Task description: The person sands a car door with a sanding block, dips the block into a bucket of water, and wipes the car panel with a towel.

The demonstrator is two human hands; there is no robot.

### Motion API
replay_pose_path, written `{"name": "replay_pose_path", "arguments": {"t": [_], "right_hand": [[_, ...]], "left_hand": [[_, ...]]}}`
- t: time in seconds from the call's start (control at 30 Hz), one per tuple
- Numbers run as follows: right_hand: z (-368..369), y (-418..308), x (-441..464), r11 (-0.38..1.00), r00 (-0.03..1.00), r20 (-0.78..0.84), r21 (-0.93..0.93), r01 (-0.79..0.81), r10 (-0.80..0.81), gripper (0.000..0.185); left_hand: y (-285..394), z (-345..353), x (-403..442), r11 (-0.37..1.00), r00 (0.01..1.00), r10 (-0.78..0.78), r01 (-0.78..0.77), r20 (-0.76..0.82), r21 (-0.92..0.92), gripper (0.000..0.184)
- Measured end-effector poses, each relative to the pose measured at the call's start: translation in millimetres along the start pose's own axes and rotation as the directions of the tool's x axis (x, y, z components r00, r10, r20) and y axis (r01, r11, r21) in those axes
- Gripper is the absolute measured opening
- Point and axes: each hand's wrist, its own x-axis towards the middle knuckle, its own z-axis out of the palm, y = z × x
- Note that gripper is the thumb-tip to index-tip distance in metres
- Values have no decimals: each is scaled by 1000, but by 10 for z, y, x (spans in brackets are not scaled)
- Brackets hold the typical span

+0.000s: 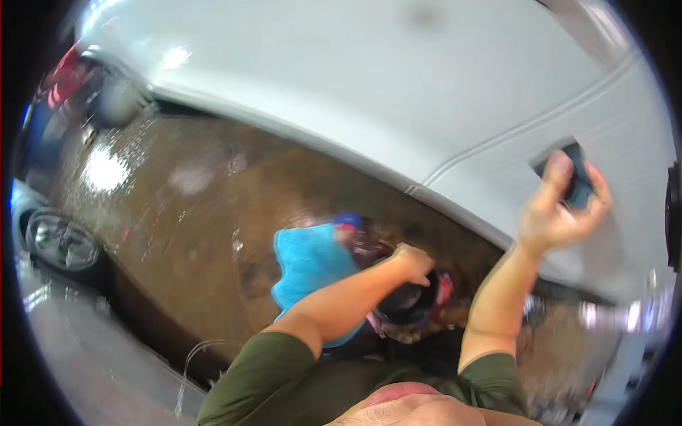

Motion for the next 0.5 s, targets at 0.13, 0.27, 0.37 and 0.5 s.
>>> {"name": "replay_pose_path", "arguments": {"t": [0.13,0.27,0.37,0.5], "right_hand": [[39,234,23,979,986,-51,-131,154,-162,30],[44,206,166,967,981,-83,-199,158,-177,29],[89,213,137,961,986,-68,-243,130,-150,30],[73,262,192,830,948,23,-476,290,-318,32]], "left_hand": [[-77,-70,-21,1000,999,-18,17,30,23,60],[11,-66,-35,999,999,48,-48,-15,12,58],[14,-46,-2,998,998,59,-59,-14,10,58],[7,-78,-6,998,998,67,-67,-18,-18,59]]}}
